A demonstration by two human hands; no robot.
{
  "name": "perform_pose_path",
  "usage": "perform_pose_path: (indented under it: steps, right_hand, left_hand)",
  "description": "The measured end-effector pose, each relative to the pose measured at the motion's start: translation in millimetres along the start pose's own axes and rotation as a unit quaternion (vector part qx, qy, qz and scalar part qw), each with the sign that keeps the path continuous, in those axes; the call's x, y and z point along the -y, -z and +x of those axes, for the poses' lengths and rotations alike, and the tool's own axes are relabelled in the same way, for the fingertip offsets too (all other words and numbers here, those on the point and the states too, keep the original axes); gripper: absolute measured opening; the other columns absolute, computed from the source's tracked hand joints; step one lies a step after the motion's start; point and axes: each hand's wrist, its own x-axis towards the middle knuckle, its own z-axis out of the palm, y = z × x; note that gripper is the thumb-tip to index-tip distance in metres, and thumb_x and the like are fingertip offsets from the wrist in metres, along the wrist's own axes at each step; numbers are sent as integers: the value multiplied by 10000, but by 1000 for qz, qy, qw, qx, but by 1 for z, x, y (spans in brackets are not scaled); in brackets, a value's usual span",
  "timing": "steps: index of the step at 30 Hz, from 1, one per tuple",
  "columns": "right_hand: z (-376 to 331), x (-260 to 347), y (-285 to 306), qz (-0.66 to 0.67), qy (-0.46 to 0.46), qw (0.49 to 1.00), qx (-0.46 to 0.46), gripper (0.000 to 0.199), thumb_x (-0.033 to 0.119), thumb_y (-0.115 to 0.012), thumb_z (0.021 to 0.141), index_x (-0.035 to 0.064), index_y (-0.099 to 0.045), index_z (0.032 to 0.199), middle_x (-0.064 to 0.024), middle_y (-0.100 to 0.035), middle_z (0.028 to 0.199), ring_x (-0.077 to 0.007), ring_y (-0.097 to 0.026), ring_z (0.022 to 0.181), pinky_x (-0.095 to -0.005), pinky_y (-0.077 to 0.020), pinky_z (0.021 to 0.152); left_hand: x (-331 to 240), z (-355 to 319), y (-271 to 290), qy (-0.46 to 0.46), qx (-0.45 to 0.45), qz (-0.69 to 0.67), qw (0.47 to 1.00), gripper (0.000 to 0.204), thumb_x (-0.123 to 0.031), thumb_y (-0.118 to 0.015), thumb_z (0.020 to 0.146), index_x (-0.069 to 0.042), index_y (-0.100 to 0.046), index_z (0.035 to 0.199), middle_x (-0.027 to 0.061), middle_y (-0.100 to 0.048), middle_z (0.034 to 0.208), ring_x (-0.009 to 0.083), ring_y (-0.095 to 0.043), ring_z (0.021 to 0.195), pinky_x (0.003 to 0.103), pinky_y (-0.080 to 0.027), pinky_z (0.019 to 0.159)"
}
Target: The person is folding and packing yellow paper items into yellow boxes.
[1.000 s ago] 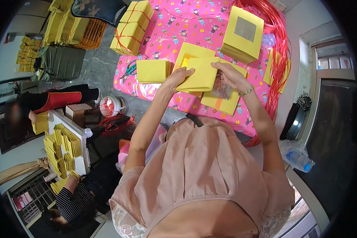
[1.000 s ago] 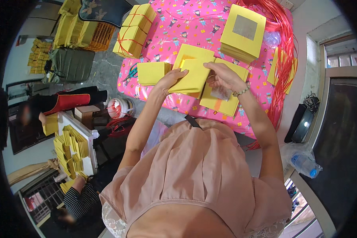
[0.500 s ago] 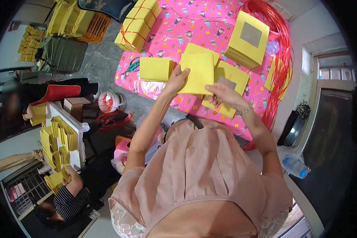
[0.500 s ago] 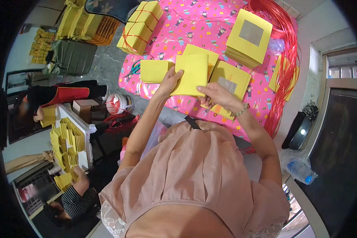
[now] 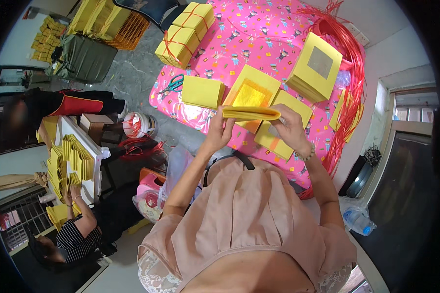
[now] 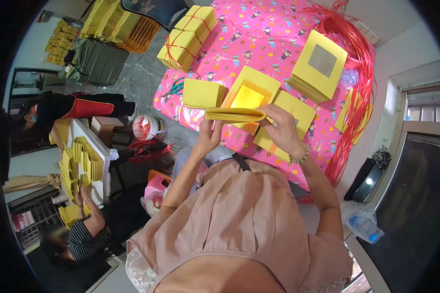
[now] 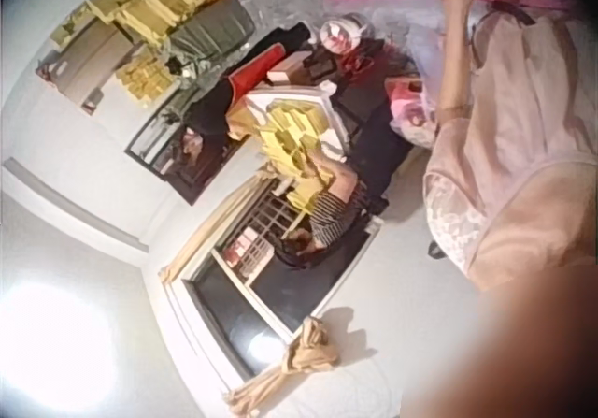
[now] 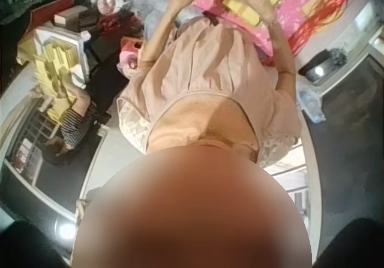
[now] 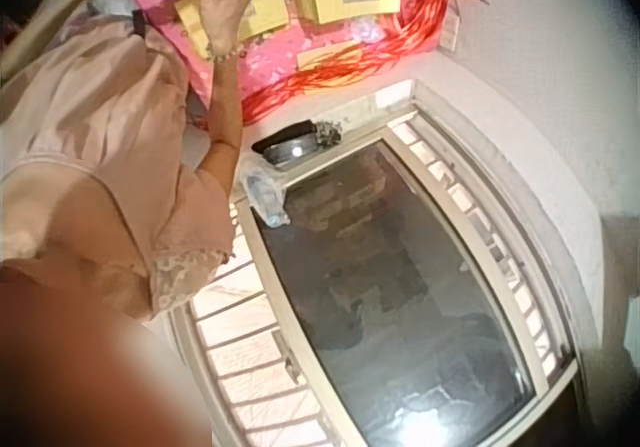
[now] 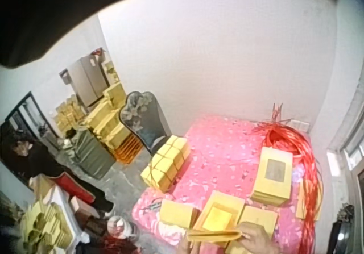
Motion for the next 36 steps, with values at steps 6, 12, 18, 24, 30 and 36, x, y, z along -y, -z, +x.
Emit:
perform_pose_path:
  steps: [6,12,18,24,30,36]
  right_hand:
    - [11,28,0,-23,18,1000,-9,257,-17,-681,772,29,-667,1025,-116,-674,943,-276,-661,872,-338,-524,746]
    - [11,28,3,-39,86,995,-12,320,-36,-691,712,50,-670,1020,-114,-675,929,-282,-656,859,-347,-528,734]
    - [11,29,5,-47,90,995,-10,355,-3,-717,708,50,-669,1056,-109,-677,929,-275,-656,859,-348,-526,732]
    - [9,28,10,-45,80,996,0,394,30,-734,717,60,-673,1105,-103,-688,963,-256,-660,847,-339,-526,719]
    - [10,31,10,-48,112,993,-11,355,44,-740,747,51,-677,1096,-102,-695,949,-242,-665,817,-327,-529,705]
    - [7,30,7,-42,15,998,54,221,90,-732,803,23,-673,1006,-104,-677,875,-220,-670,778,-301,-525,687]
  left_hand:
    - [1,1,1,-76,-32,-25,996,133,-7,-473,976,-5,-512,1103,140,-608,969,237,-610,864,318,-483,761]
    - [5,1,5,-114,-33,-30,992,133,8,-477,968,-14,-509,1095,151,-633,1025,271,-624,891,348,-494,772]
    - [-4,6,7,-174,-26,11,984,128,-21,-457,989,-23,-469,1117,166,-627,1043,241,-615,889,319,-486,765]
    - [-2,5,6,-161,-17,12,987,228,55,-522,917,-23,-478,1127,163,-627,1030,303,-624,897,367,-495,778]
    - [-4,7,6,-191,-17,34,981,192,36,-484,951,-14,-450,1133,179,-626,1027,279,-622,838,342,-495,731]
    - [6,-17,19,-104,34,42,993,272,58,-561,865,-7,-495,1122,158,-615,925,323,-628,826,360,-493,704]
